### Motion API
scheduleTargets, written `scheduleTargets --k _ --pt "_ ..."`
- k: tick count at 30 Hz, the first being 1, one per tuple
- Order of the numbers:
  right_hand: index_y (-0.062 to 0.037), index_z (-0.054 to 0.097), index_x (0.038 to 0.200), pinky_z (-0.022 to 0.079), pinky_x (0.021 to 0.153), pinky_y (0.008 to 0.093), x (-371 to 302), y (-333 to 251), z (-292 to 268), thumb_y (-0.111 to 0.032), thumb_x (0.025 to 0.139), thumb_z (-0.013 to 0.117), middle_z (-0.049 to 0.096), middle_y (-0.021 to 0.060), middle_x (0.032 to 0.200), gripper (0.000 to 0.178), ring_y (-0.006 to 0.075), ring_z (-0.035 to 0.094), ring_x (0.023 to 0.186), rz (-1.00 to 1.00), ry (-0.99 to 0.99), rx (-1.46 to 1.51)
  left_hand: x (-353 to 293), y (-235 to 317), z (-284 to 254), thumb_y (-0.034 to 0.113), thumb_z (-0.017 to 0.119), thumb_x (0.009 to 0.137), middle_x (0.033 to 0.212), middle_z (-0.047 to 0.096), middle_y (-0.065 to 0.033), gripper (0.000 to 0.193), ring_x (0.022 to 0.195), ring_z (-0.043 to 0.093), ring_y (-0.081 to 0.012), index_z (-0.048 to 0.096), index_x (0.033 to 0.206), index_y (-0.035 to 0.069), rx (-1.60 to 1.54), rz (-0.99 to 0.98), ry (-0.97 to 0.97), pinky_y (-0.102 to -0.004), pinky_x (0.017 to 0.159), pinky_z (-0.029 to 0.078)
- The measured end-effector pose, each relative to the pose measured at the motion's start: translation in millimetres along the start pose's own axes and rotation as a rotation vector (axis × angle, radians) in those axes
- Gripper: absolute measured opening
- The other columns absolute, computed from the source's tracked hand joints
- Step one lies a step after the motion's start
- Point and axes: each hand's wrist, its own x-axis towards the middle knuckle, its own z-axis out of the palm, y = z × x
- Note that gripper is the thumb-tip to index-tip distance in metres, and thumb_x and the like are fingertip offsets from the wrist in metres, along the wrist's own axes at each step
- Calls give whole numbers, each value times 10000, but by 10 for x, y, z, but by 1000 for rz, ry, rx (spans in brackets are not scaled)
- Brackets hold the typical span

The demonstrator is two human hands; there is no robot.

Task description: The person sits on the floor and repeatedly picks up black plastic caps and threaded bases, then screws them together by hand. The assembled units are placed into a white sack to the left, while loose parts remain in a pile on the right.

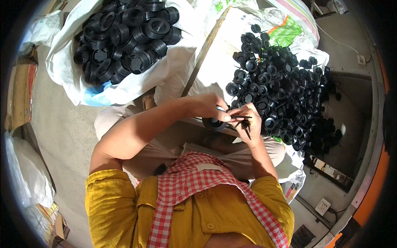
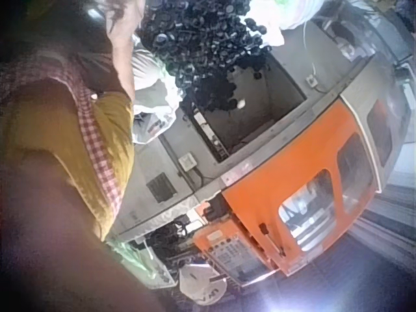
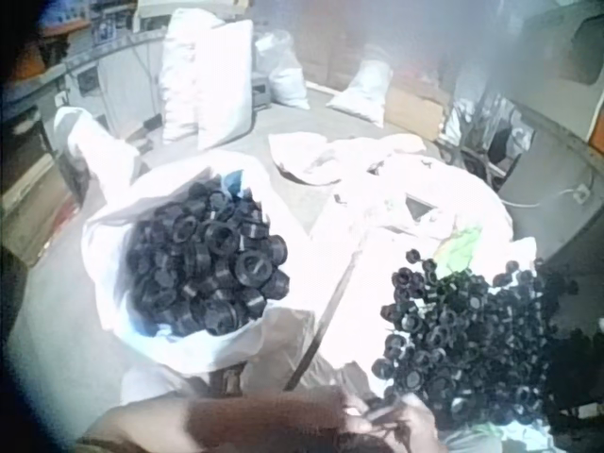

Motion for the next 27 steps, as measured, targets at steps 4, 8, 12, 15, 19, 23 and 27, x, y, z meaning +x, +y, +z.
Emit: scheduleTargets --k 4,8,12,15,19,23,27 --pt "-66 578 915 500 690 280 0 -171 -112 -49 664 808 661 75 822 340 182 612 720 585 -40 502 -31 -84 35 286 666 745 999 640 -132 478 883 590 -187 594 1100 -26 -65 126 -175 -290 778 450" --pt "-102 595 787 481 576 325 100 -187 -146 10 573 685 629 15 756 258 221 561 671 13 -320 -101 6 -227 210 122 607 706 1071 640 -159 493 916 612 -231 540 1172 -24 92 77 104 -312 812 466" --pt "-75 567 781 485 567 319 50 -192 -59 5 585 685 633 34 756 243 231 573 664 58 -261 -112 -20 -43 136 90 642 697 963 643 -139 316 928 606 -293 605 999 4 521 -80 81 -375 798 479" --pt "-51 554 757 487 596 318 -82 -119 25 -92 731 733 657 63 737 185 172 611 646 694 -214 276 -35 16 180 99 647 743 928 619 -79 225 997 579 -271 593 956 50 990 401 385 -390 852 476" --pt "-81 529 768 418 647 316 -253 -145 -160 -104 750 729 669 109 748 202 174 618 626 735 -527 1716 -157 194 -166 105 599 825 956 623 -64 141 1016 584 -263 602 965 89 1074 1062 644 -423 874 478" --pt "-129 530 833 421 699 293 -473 -204 -175 -181 785 743 648 75 768 224 173 604 748 731 -387 1439 -397 427 -358 -10 664 781 970 636 -103 343 920 646 -205 562 1106 22 312 592 923 -338 848 517" --pt "-154 508 897 488 776 320 -286 61 118 -209 831 708 566 19 812 217 143 528 890 654 338 1601 -64 -35 81 550 559 862 1105 602 -102 648 1021 557 -188 542 1223 12 -393 73 283 -341 898 439"
